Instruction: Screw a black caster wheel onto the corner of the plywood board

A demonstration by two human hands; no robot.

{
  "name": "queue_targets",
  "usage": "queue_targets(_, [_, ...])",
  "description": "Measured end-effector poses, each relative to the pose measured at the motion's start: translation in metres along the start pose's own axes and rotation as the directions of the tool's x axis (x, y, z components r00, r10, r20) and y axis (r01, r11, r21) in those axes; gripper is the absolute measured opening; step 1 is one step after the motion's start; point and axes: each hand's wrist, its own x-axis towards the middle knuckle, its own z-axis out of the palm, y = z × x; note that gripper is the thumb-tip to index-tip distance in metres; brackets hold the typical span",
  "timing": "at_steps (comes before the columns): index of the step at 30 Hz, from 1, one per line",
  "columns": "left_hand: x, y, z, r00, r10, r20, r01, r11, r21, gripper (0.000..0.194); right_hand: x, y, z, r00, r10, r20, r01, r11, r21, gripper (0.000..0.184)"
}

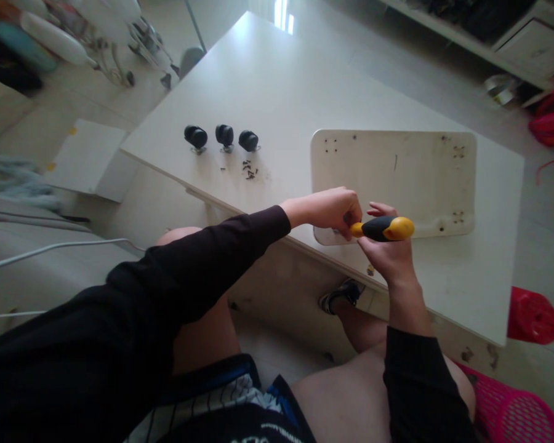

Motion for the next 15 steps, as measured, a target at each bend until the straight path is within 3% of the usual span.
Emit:
queue_targets(2, [0.0, 0.001, 0.001, 1.0, -0.006, -0.017, 0.006, 1.0, 0.011, 0.011, 0.0, -0.008, -0.003, 0.998, -0.022, -0.052, 0.024, 0.999, 0.041, 0.05])
queue_targets(5, [0.0, 0.003, 0.002, 0.999, -0.004, -0.038, 0.006, 0.999, 0.04, 0.013, 0.0, -0.023, -0.002, 0.951, -0.123, -0.284, 0.185, 0.961, 0.204, 0.026])
queue_targets(8, [0.001, 0.002, 0.004, 0.999, -0.007, -0.05, 0.01, 0.997, 0.075, 0.017, -0.003, -0.033, 0.004, 0.841, -0.193, -0.505, 0.363, 0.894, 0.263, 0.047])
queue_targets(11, [0.002, 0.0, 0.005, 0.998, 0.006, -0.057, -0.001, 0.997, 0.077, 0.016, -0.006, -0.036, 0.011, 0.807, -0.254, -0.533, 0.385, 0.911, 0.15, 0.068])
queue_targets(15, [0.0, 0.0, 0.003, 0.997, 0.045, -0.064, -0.043, 0.998, 0.038, 0.011, -0.01, -0.038, 0.016, 0.77, -0.26, -0.583, 0.359, 0.931, 0.059, 0.056])
